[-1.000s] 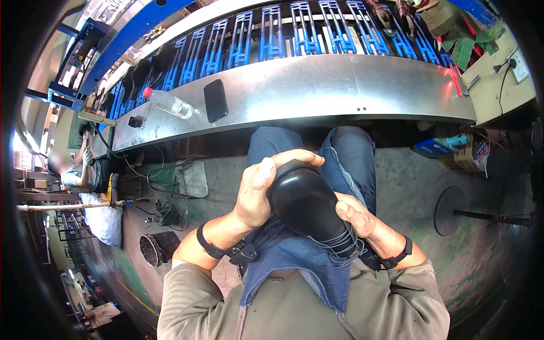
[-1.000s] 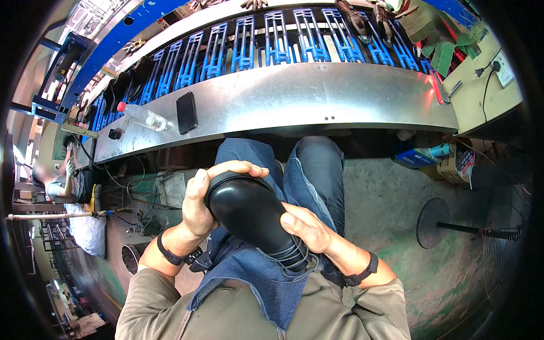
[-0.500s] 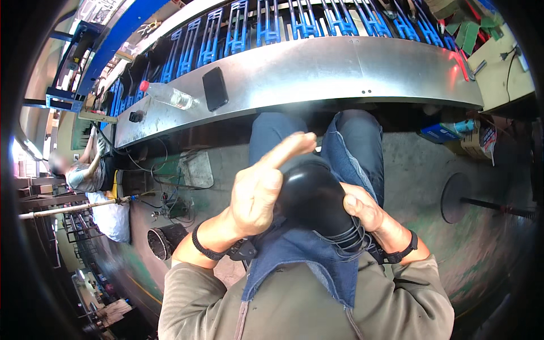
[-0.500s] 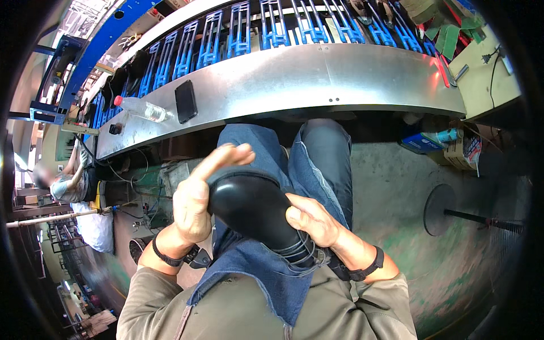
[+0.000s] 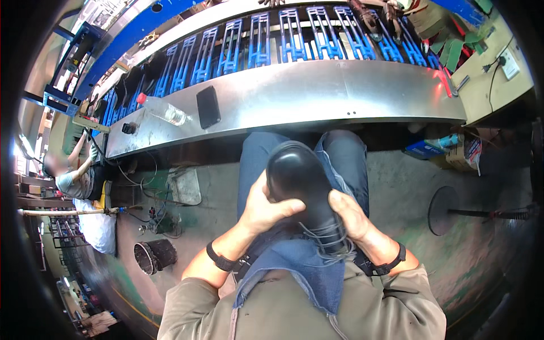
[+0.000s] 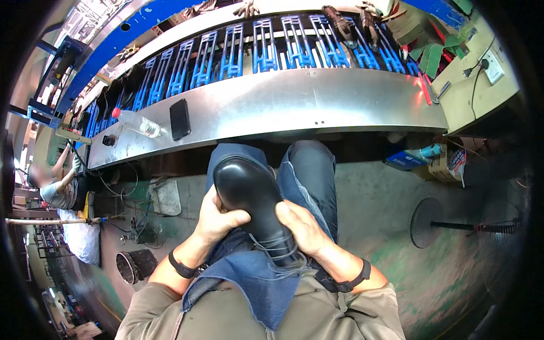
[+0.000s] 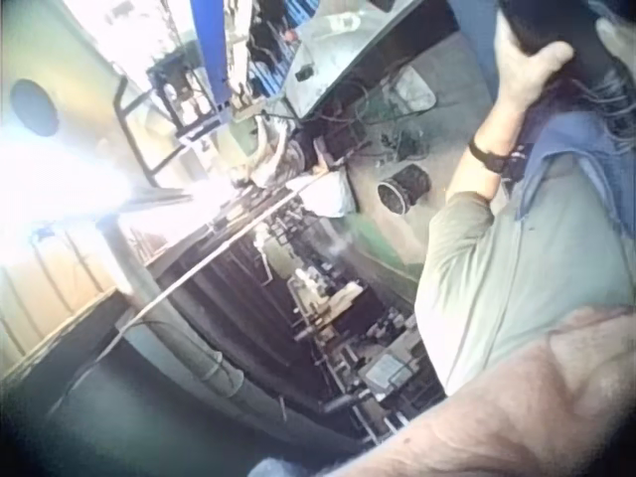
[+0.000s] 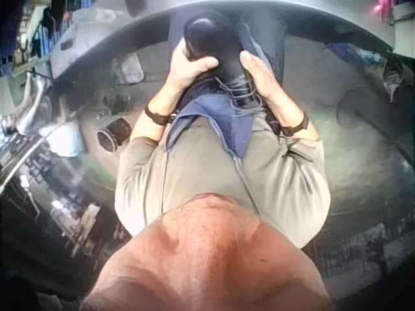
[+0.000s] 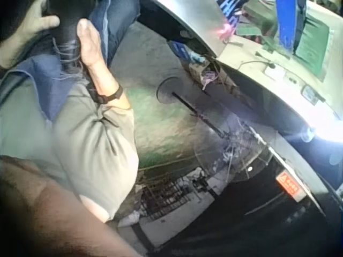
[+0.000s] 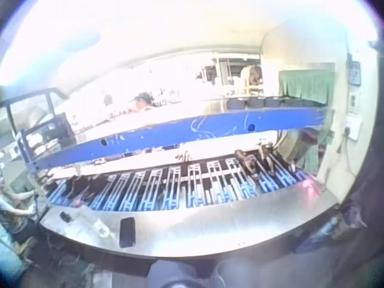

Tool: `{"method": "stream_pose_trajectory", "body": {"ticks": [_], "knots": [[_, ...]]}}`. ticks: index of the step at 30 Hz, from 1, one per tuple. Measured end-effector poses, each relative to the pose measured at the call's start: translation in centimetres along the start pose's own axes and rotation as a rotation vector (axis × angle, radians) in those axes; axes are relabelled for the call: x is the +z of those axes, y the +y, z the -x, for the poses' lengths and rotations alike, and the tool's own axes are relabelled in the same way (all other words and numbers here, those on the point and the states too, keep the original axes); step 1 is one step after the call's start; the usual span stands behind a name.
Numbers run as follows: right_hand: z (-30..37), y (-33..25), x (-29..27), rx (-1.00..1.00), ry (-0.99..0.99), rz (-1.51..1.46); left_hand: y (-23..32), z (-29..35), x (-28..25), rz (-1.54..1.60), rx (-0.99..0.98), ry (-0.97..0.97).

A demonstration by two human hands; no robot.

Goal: Inspecting and preparing shoe uppers for sole attachment on an industrial conveyor line.

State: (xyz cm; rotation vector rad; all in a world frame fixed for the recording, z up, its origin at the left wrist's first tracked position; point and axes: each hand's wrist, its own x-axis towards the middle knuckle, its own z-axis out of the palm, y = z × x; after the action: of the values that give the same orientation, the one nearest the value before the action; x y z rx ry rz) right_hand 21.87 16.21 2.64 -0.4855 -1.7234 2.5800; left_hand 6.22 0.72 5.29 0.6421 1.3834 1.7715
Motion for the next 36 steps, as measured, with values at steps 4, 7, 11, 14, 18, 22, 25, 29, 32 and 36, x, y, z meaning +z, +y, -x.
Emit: {"method": "stream_pose_trajectory", "body": {"ticks": [4,7,11,14,18,22,25,29,32,36], "knots": [[-0.5,-4.1,2.6,0.062,0.099,0.495,0.1,-2.0,-3.5,0.255,-0.086,-0.07],[-1.0,-6.1,4.4,-0.055,0.023,0.699,1.2,-3.2,-5.7,0.311,-0.036,-0.152],[-1.1,-6.3,5.5,-0.177,0.029,0.917,1.0,-3.0,-7.5,0.362,-0.078,-0.215],[-0.7,-7.3,4.5,-0.175,-0.027,1.001,0.0,-2.0,-7.0,0.478,-0.141,-0.206],[-2.2,-8.5,1.5,-0.279,0.013,1.04,-0.2,-1.6,-5.9,0.567,-0.179,-0.194],[-7.0,-6.6,2.4,-0.663,0.005,0.918,-1.1,-1.7,-4.9,0.507,-0.168,-0.175],[-7.2,-6.2,2.8,-0.602,0.037,0.869,-1.9,-1.2,-4.5,0.442,-0.149,-0.09],[-6.6,-5.2,2.6,-0.611,0.078,0.865,-3.0,-0.8,-3.8,0.382,-0.154,-0.057],[-4.7,-3.7,2.6,-0.715,0.219,0.96,-3.0,-0.8,-3.6,0.329,-0.16,-0.012],[0.3,1.6,0.0,-0.807,0.058,1.103,-3.4,-1.6,-4.0,0.371,-0.188,0.038]]}}
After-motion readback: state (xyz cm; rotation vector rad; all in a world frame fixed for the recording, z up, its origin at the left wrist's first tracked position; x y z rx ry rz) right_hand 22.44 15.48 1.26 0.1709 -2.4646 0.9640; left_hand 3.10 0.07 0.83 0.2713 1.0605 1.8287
